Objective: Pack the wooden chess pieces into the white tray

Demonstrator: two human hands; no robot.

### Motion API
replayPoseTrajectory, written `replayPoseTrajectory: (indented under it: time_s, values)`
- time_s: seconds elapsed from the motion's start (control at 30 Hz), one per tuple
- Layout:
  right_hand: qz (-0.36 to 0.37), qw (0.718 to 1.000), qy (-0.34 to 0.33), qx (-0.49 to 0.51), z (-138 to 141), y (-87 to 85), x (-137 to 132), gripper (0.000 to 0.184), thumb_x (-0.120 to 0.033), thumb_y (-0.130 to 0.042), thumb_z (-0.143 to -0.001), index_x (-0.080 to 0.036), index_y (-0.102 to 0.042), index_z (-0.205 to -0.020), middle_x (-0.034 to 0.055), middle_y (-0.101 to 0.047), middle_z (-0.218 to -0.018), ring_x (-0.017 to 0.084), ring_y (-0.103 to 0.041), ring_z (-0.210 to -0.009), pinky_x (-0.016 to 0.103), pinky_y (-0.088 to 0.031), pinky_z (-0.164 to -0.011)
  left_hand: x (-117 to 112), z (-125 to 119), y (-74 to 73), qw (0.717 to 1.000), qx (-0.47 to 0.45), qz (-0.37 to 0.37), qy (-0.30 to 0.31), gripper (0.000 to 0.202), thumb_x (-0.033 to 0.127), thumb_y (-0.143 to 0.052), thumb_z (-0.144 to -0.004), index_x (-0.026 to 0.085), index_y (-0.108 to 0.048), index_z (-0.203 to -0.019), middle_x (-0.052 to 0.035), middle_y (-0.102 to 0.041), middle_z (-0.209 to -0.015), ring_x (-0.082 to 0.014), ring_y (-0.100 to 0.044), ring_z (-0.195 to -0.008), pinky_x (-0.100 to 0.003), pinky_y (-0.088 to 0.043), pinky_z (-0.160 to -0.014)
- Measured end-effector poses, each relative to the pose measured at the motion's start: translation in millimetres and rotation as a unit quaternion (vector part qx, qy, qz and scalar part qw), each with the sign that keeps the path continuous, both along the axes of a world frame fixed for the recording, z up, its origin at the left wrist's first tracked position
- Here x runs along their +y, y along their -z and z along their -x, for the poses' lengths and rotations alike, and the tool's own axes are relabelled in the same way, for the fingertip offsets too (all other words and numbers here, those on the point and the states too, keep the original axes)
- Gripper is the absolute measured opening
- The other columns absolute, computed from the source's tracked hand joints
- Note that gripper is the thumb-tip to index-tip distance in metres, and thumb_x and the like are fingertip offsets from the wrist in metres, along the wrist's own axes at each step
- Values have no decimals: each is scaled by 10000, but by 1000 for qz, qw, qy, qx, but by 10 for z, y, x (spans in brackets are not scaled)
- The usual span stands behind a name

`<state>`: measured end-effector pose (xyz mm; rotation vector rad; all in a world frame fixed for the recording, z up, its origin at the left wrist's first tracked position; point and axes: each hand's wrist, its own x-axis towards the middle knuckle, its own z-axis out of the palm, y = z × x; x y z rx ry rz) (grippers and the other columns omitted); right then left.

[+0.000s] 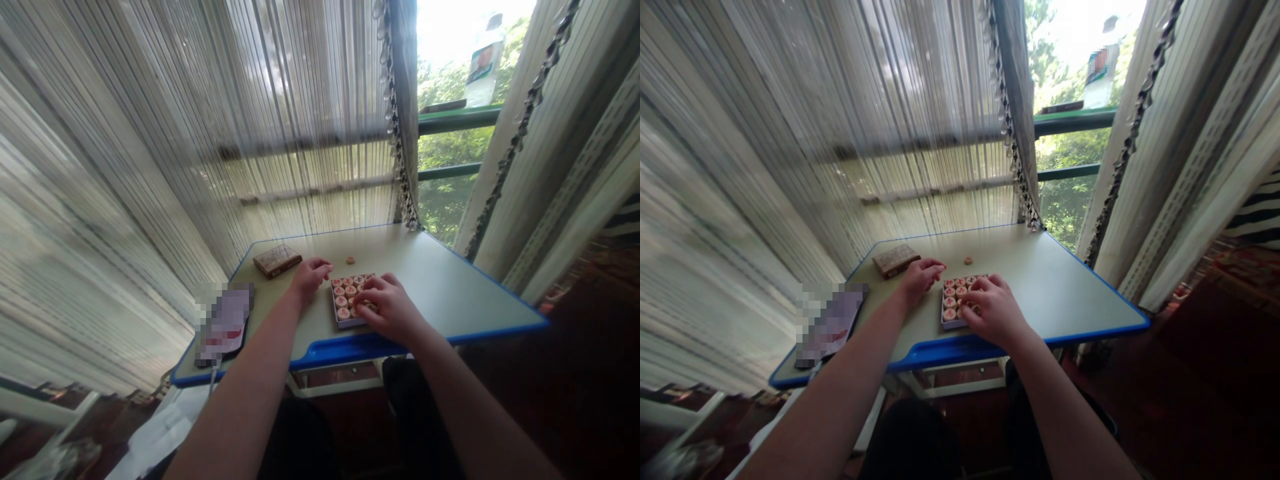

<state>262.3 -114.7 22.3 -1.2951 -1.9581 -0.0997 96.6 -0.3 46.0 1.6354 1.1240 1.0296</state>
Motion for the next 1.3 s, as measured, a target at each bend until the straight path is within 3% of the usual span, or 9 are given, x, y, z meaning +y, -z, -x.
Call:
replayPoseTrajectory:
  time_s: [0.57, 0.87, 1.07, 1.17, 1.3]
  values:
    - [-2, 1000, 7, -8, -12, 37, 60, 172, -335, -556, -797, -273, -715, -823, 44, -605, -834, 192, -467, -816, 356, -391, -784, 5, -3, 5, 1000, 3, -2, 4, 233, 309, -603, -606, 118, -633, -735, 38, -489, -479, -46, -326, -390, -197, -229, -403]
    - [-9, 1000, 10, -24, -11, 49, 70, 192, -364, -544, -810, -292, -720, -836, 46, -608, -843, 199, -454, -802, 373, -392, -774, -6, -25, 2, 1000, 7, -8, 5, 180, 276, -612, -614, 121, -640, -701, 27, -501, -469, -71, -396, -432, -207, -285, -441]
    - [-2, 1000, -8, -18, -31, 45, 81, 275, -354, -515, -834, -270, -719, -670, 38, -618, -822, 189, -454, -804, 361, -394, -777, -41, -9, 16, 994, 57, -90, 37, 166, 271, -598, -647, 123, -651, -701, 1, -567, -542, -102, -489, -517, -219, -361, -504]
    - [0, 1000, -2, -16, -38, 55, 92, 264, -363, -509, -836, -280, -724, -708, 37, -615, -862, 191, -452, -813, 368, -394, -791, -83, 6, 17, 978, 120, -153, 68, 189, 292, -585, -674, 125, -667, -706, -22, -617, -602, -120, -524, -557, -227, -382, -531]
    - [-2, 1000, 16, -2, -42, 73, 99, 229, -355, -506, -836, -277, -721, -839, 50, -596, -924, 196, -455, -834, 366, -395, -808, -66, 23, 44, 959, 195, -202, 36, 212, 295, -554, -698, 124, -679, -699, -25, -620, -593, -121, -525, -548, -226, -371, -522]
